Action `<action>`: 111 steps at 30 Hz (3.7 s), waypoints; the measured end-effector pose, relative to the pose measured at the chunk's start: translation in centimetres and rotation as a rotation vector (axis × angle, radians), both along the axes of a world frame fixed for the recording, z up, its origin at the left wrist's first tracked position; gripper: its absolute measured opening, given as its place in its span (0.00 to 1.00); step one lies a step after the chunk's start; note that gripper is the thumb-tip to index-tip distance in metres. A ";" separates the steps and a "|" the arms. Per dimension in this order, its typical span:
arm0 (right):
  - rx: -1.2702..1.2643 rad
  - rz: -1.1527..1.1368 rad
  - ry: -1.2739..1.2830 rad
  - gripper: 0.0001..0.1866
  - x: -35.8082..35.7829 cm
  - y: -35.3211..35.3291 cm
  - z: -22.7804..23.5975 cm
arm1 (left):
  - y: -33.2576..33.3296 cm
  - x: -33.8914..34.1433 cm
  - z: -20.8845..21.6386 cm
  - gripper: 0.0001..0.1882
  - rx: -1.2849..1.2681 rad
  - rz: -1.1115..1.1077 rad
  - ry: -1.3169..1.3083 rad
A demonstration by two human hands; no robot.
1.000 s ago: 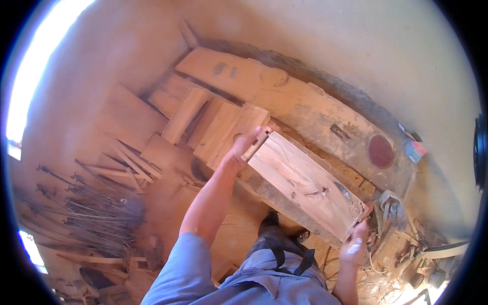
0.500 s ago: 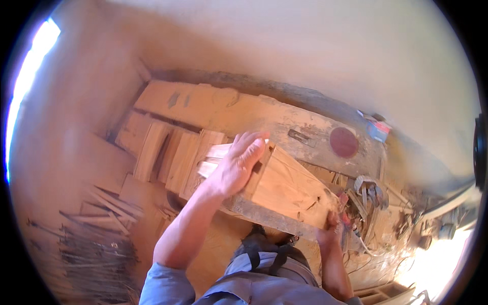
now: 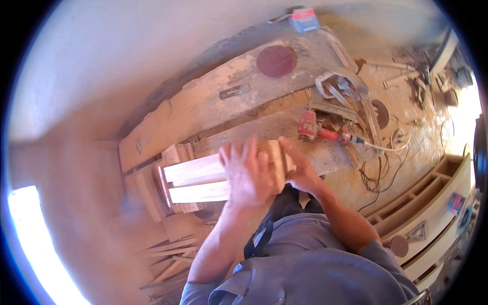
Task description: The person joins wooden panels together using a nail gun and hammer to construct a small wooden box, then attaches a thin plywood backing to the structure.
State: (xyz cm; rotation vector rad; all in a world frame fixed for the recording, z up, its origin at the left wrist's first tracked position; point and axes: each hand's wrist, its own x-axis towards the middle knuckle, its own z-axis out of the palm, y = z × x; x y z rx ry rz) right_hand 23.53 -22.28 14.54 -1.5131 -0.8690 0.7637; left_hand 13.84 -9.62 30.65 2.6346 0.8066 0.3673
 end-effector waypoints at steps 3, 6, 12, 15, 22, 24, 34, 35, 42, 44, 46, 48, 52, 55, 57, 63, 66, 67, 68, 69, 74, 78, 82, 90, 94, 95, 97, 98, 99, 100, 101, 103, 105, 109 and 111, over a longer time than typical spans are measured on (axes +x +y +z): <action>0.066 0.107 -0.180 0.60 0.2 -1.7 3.4 | 0.7 0.6 0.3 0.26 -0.051 -0.054 0.069; 0.138 0.041 -0.256 0.67 -1.3 -1.3 5.1 | 3.4 0.6 3.0 0.31 -0.209 -0.182 0.234; 0.131 -0.033 -0.295 0.66 -1.0 0.7 5.2 | 6.7 2.5 5.5 0.40 -0.471 -0.338 0.478; 0.137 -0.095 -0.332 0.61 -1.3 1.2 5.3 | 7.9 3.1 4.9 0.42 -0.584 -0.414 0.425; 0.107 -0.124 -0.428 0.54 -1.2 1.1 5.9 | 8.6 2.9 3.5 0.47 -0.741 -0.460 0.340; 0.102 -0.113 -0.416 0.55 -1.2 1.4 6.0 | 8.6 3.2 3.1 0.48 -0.758 -0.483 0.298; 0.057 -0.001 -0.330 0.48 2.7 -3.0 1.7 | 9.2 5.7 3.8 0.48 -0.581 -0.585 0.651; -0.113 -0.103 -0.386 0.45 3.3 -4.7 -0.6 | 9.2 5.4 3.7 0.48 -0.581 -0.603 0.655; -0.927 -0.415 -0.694 0.33 7.8 -13.8 -11.9 | 9.0 4.2 2.5 0.45 -0.724 -0.557 0.445; -0.936 -0.229 -0.612 0.31 9.0 -13.2 -11.4 | 8.8 4.7 3.4 0.45 -0.665 -0.572 0.522; -0.974 -0.121 -0.458 0.28 9.8 -12.2 -9.8 | 8.9 5.2 3.6 0.46 -0.604 -0.630 0.604; -1.021 -0.067 -0.231 0.25 9.5 -11.2 -8.9 | 8.9 5.0 3.9 0.45 -0.629 -0.607 0.672; -0.771 -0.080 -0.147 0.20 8.5 -12.9 -9.2 | 9.7 5.2 3.1 0.46 -0.690 -0.660 0.665; -1.014 0.156 0.385 0.17 8.5 -12.7 0.3 | 9.6 4.9 3.4 0.45 -0.718 -0.625 0.653; -0.815 0.093 0.200 0.15 4.6 -15.2 -1.3 | 10.0 5.0 2.8 0.49 -0.657 -0.700 0.606; -0.310 -0.337 0.271 0.12 -5.4 -16.0 -2.1 | 10.3 3.7 1.3 0.62 -0.666 -0.714 0.464; -0.319 -0.400 0.811 0.10 -4.3 -11.9 3.7 | 8.9 4.1 2.5 0.57 -0.762 -0.591 0.491; -0.319 -0.404 0.810 0.11 -4.8 -11.6 3.5 | 8.8 4.0 2.5 0.56 -0.763 -0.576 0.490; -0.316 -0.406 0.807 0.11 -5.2 -11.3 3.2 | 8.6 3.9 2.8 0.55 -0.762 -0.556 0.489; -0.314 -0.407 0.804 0.12 -5.6 -11.0 3.2 | 9.1 3.5 2.0 0.55 -0.718 -0.584 0.475; -0.339 -0.164 0.504 0.24 -7.2 -9.8 4.7 | 8.9 3.6 2.2 0.56 -0.706 -0.583 0.461; -0.370 -0.189 0.586 0.24 -7.1 -9.7 5.2 | 8.7 3.5 2.3 0.56 -0.718 -0.599 0.426; -0.362 -0.173 0.531 0.25 -6.6 -9.8 6.2 | 8.9 3.4 1.7 0.56 -0.716 -0.632 0.379; -0.359 -0.193 0.449 0.26 -6.8 -9.4 5.9 | 9.0 3.4 1.9 0.54 -0.635 -0.622 0.401; -0.359 -0.195 0.404 0.26 -7.1 -9.2 5.8 | 8.9 3.3 1.6 0.54 -0.707 -0.582 0.369; -0.361 -0.184 0.389 0.26 -7.0 -9.0 5.9 | 9.1 3.2 1.5 0.54 -0.666 -0.592 0.389; -0.381 -0.179 0.431 0.27 -6.4 -9.1 6.4 | 9.5 3.1 1.3 0.54 -0.611 -0.602 0.413; -0.396 -0.178 0.454 0.27 -6.3 -9.2 6.6 | 9.5 3.2 1.2 0.55 -0.599 -0.605 0.419; -0.397 -0.172 0.454 0.27 -6.3 -9.2 6.5 | 9.3 3.3 1.3 0.55 -0.613 -0.598 0.408; -0.398 -0.166 0.453 0.27 -6.4 -9.2 6.3 | 9.2 3.3 1.3 0.55 -0.626 -0.591 0.396; -0.397 -0.157 0.450 0.26 -6.4 -9.0 6.1 | 9.6 3.2 1.1 0.59 -0.581 -0.626 0.398; -0.365 -0.184 0.488 0.26 -6.4 -8.9 6.0 | 10.1 3.0 0.8 0.65 -0.535 -0.660 0.394; -0.371 -0.190 0.500 0.27 -6.9 -9.0 5.6 | 9.5 3.2 1.2 0.62 -0.587 -0.635 0.376; -0.411 -0.166 0.474 0.27 -6.6 -9.1 5.6 | 9.1 3.5 1.9 0.62 -0.629 -0.615 0.397; -0.397 -0.177 0.435 0.26 -6.7 -9.1 5.7 | 9.1 3.5 1.9 0.62 -0.624 -0.633 0.366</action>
